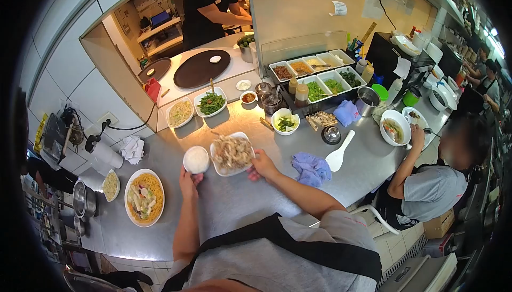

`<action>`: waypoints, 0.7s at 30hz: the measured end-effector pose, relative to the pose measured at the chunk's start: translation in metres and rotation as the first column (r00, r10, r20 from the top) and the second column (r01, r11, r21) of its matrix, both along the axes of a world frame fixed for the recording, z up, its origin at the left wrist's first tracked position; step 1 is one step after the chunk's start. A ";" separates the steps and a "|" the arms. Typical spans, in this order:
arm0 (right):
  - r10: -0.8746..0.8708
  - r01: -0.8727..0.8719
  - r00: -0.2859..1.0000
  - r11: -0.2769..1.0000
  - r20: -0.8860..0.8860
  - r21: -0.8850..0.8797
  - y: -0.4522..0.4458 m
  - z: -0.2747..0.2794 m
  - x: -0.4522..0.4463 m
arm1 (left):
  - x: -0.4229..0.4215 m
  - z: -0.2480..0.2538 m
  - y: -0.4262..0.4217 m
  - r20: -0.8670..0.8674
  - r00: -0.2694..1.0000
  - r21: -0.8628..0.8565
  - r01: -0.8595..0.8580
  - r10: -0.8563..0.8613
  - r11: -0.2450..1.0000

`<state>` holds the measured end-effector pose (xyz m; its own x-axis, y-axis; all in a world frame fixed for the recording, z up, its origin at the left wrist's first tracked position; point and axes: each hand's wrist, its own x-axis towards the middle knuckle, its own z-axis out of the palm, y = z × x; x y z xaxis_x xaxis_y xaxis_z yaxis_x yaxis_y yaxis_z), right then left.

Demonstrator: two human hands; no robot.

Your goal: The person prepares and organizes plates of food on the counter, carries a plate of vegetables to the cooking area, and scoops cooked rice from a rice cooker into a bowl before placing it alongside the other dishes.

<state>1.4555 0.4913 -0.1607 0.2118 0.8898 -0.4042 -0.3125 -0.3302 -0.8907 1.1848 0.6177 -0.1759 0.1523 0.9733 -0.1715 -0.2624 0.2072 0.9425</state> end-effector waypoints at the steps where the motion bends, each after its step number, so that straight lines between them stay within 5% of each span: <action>1: -0.009 0.009 1.000 1.000 0.011 -0.007 0.016 0.002 -0.003 | 0.000 -0.007 0.019 0.055 0.998 0.026 -0.014 0.012 1.000; 8: -0.079 0.079 0.997 0.997 0.004 0.015 0.121 -0.003 -0.002 | -0.026 0.001 -0.004 0.223 0.945 -0.077 -0.229 0.241 0.970; 11: -0.070 0.071 0.998 0.994 -0.007 0.084 0.142 -0.005 -0.003 | -0.073 -0.031 -0.033 0.317 0.851 -0.242 -0.355 0.419 0.903; 15: -0.085 0.100 0.990 0.985 -0.110 0.140 0.136 -0.008 -0.009 | -0.111 -0.012 -0.068 0.289 0.671 -0.273 -0.625 0.682 0.731; 18: 0.090 -0.122 0.976 0.981 0.200 0.153 0.102 -0.015 -0.009 | -0.144 -0.003 -0.065 0.226 0.686 -0.199 -0.663 0.692 0.722; 20: 0.030 -0.290 0.731 0.917 0.681 0.272 0.058 -0.012 -0.005 | -0.160 -0.009 -0.055 0.197 0.706 -0.218 -0.645 0.680 0.733; 21: -0.008 -0.314 0.624 0.913 0.781 0.260 0.029 0.002 -0.002 | -0.165 -0.012 -0.054 0.183 0.716 -0.229 -0.636 0.674 0.737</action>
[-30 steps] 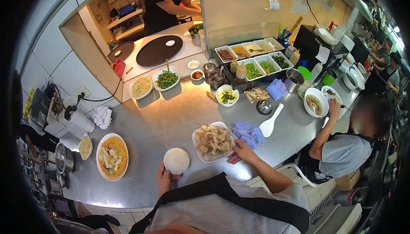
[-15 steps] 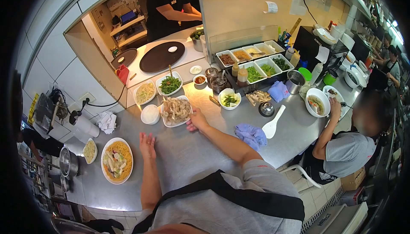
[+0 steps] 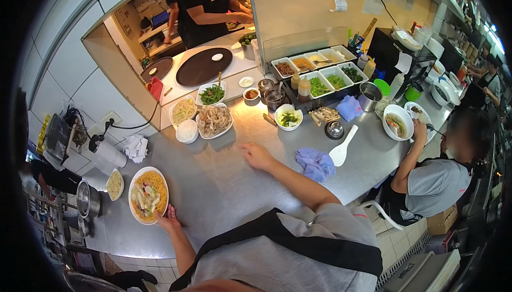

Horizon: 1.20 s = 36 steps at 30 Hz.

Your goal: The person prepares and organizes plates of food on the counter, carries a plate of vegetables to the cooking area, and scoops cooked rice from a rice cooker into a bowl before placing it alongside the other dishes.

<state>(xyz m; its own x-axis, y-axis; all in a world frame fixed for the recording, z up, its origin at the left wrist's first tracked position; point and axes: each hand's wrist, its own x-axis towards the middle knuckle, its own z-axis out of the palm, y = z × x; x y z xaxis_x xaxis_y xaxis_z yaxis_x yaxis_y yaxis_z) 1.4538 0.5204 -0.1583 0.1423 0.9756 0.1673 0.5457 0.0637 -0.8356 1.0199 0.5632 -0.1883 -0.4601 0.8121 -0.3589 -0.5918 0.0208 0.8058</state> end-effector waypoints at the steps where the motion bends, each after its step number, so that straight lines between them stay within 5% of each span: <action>1: -0.020 0.015 0.989 0.999 0.146 0.037 -0.030 0.014 0.005 | 0.002 0.001 -0.004 -0.017 1.000 0.032 -0.005 0.006 0.999; 3: -0.193 0.135 0.935 0.969 0.297 0.205 -0.081 0.014 0.020 | 0.009 0.005 -0.012 -0.052 0.999 0.095 -0.012 0.017 0.995; 7: -0.373 0.327 0.743 0.927 0.555 0.186 -0.170 0.010 0.035 | -0.001 -0.001 -0.015 -0.070 0.997 0.085 0.020 -0.014 0.996; 10: -0.314 0.176 0.609 0.949 0.728 0.262 -0.199 -0.006 0.037 | 0.009 0.011 -0.027 -0.099 0.995 0.051 0.034 -0.029 0.998; 16: -0.281 0.181 0.811 0.954 0.513 0.237 -0.171 0.031 0.068 | 0.039 0.000 -0.096 -0.048 0.980 0.024 0.193 -0.191 0.981; 25: -0.488 0.076 0.668 0.795 0.561 0.602 -0.024 0.151 0.275 | 0.133 0.005 -0.193 -0.035 0.968 -0.048 0.248 -0.250 0.968; 27: -0.532 0.299 0.663 0.833 0.526 0.466 0.008 0.203 0.320 | 0.152 0.008 -0.201 -0.088 0.966 -0.048 0.239 -0.243 0.970; 30: -0.624 0.375 0.703 0.734 0.342 0.567 0.054 0.248 0.386 | 0.177 0.017 -0.210 -0.195 0.960 0.023 0.209 -0.201 0.978; 33: -0.527 0.286 0.776 0.783 0.345 0.552 0.046 0.262 0.373 | 0.174 -0.010 -0.205 -0.460 0.885 0.088 0.117 -0.064 0.989; 35: -0.234 0.092 0.850 0.948 0.472 0.305 0.025 0.247 0.335 | 0.190 0.004 -0.205 -0.787 0.617 0.043 0.050 0.003 0.998; 36: -0.073 -0.018 0.864 0.984 0.499 0.176 0.011 0.236 0.312 | 0.184 -0.008 -0.204 -0.797 0.604 0.052 0.040 0.017 0.998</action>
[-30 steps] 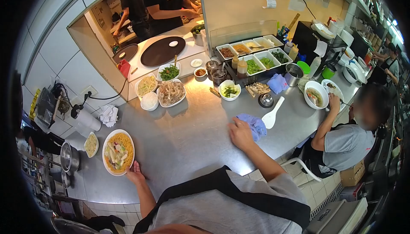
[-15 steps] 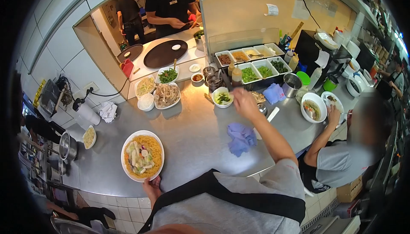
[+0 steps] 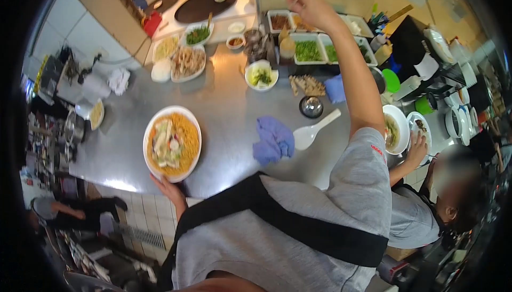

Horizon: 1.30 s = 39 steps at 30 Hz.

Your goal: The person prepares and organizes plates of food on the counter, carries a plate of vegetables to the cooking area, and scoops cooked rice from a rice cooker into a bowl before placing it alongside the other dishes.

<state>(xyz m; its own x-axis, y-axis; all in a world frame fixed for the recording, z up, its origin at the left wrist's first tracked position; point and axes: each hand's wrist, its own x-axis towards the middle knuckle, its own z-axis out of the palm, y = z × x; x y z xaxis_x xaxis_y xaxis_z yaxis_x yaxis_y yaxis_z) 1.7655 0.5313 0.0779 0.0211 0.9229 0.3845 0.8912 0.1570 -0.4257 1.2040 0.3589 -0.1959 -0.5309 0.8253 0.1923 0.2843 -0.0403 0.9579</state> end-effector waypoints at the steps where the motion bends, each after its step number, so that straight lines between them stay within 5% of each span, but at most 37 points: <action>1: 0.123 -0.110 0.990 0.981 0.070 -0.162 -0.021 -0.013 -0.029 | -0.005 -0.010 0.001 -0.131 0.990 0.003 -0.049 0.049 0.999; 2: 0.255 -0.206 0.959 0.926 0.123 -0.317 -0.043 -0.025 -0.055 | -0.008 -0.015 0.003 -0.258 0.962 0.018 -0.092 0.093 0.996; 4: 0.455 -0.331 0.883 0.779 0.117 -0.532 -0.077 -0.054 -0.098 | 0.003 0.011 -0.002 -0.011 0.998 -0.106 -0.055 0.054 0.993; 8: 0.640 -0.455 0.757 0.659 0.130 -0.600 -0.105 -0.158 -0.141 | 0.011 0.016 -0.002 0.186 0.982 -0.063 -0.025 0.037 0.998; 11: 0.729 -0.504 0.675 0.567 0.112 -0.651 -0.088 -0.175 -0.165 | 0.013 0.022 -0.004 0.162 0.986 -0.075 -0.018 0.030 0.997; 13: 0.618 -0.477 0.778 0.697 0.113 -0.536 -0.059 -0.162 -0.180 | 0.012 0.021 -0.004 0.147 0.987 -0.087 -0.050 0.063 0.995; 17: 0.221 -0.218 0.824 0.974 0.522 -0.070 0.022 -0.189 -0.198 | 0.014 0.018 -0.003 0.130 0.989 -0.057 -0.065 0.072 0.996; 19: 0.115 0.050 0.711 0.976 0.693 -0.213 0.055 -0.196 -0.204 | 0.016 0.018 -0.003 0.140 0.988 -0.046 -0.060 0.066 0.997; 22: 0.039 0.211 0.621 0.954 0.783 -0.214 0.079 -0.231 -0.204 | 0.007 0.006 -0.001 0.059 0.995 -0.057 -0.076 0.079 0.995; 27: 0.072 -0.047 0.676 0.997 0.733 -0.054 0.035 -0.245 -0.245 | 0.014 0.014 -0.003 0.109 0.991 -0.060 -0.070 0.076 0.996; 29: 0.192 -0.166 0.815 0.981 0.547 -0.097 0.002 -0.256 -0.254 | 0.015 0.014 -0.002 0.128 0.989 -0.041 -0.070 0.075 0.997; 32: 0.365 -0.357 0.848 0.929 0.385 -0.097 -0.063 -0.235 -0.230 | 0.017 0.013 -0.002 0.156 0.985 -0.030 -0.067 0.071 0.997; 35: 0.211 -0.173 0.897 0.976 0.388 -0.130 -0.101 -0.196 -0.191 | 0.014 0.014 -0.002 0.141 0.987 -0.032 -0.069 0.073 0.997; 39: -0.069 -0.025 0.924 0.971 0.377 0.237 -0.114 -0.162 -0.112 | 0.013 0.011 -0.004 0.139 0.989 -0.025 -0.043 0.046 0.999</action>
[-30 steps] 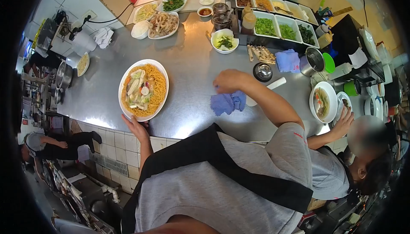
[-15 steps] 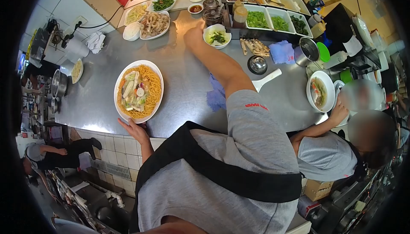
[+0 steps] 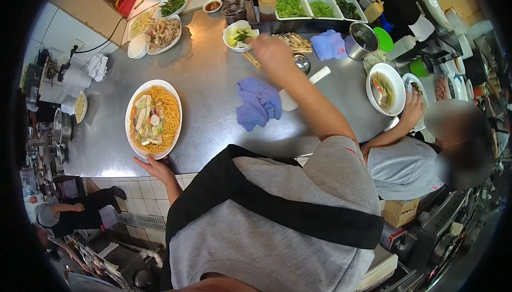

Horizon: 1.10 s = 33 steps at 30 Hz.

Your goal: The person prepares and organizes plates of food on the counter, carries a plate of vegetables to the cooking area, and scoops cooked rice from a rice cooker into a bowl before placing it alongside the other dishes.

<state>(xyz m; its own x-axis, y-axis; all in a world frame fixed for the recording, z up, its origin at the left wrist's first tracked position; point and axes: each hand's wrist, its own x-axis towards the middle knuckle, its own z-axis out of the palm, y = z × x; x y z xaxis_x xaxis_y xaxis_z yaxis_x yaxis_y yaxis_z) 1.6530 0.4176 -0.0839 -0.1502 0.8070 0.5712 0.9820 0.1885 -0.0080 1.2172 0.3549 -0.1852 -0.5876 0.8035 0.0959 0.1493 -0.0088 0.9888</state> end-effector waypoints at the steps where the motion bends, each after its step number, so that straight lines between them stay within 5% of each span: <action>1: -0.083 0.083 0.997 0.994 0.003 -0.065 -0.005 0.009 0.022 | -0.001 -0.001 0.001 -0.021 1.000 0.014 0.001 -0.001 1.000; 4: -0.391 0.391 0.918 0.856 0.071 -0.338 -0.017 0.002 0.081 | 0.001 0.002 0.001 0.011 1.000 0.035 0.006 -0.006 0.999; 7: -0.301 0.269 0.953 0.845 0.003 -0.462 -0.020 -0.052 0.136 | 0.002 0.003 0.000 -0.015 1.000 0.012 -0.002 0.002 1.000; 15: -0.280 0.175 0.956 0.789 -0.091 -0.590 -0.033 -0.052 0.149 | -0.004 -0.003 0.001 -0.040 0.999 0.005 -0.007 0.007 1.000; 26: -0.353 0.282 0.923 0.892 -0.153 -0.354 -0.022 -0.074 0.143 | 0.000 0.008 0.000 -0.032 0.998 -0.041 -0.056 0.055 0.998; 28: -0.290 0.224 0.953 0.871 -0.091 -0.437 -0.021 -0.067 0.151 | -0.001 0.008 0.002 0.001 0.998 -0.011 -0.066 0.066 0.998; 33: -0.291 0.201 0.944 0.883 -0.159 -0.425 -0.037 -0.008 0.121 | -0.018 0.012 0.010 0.360 0.932 -0.041 0.056 -0.038 0.998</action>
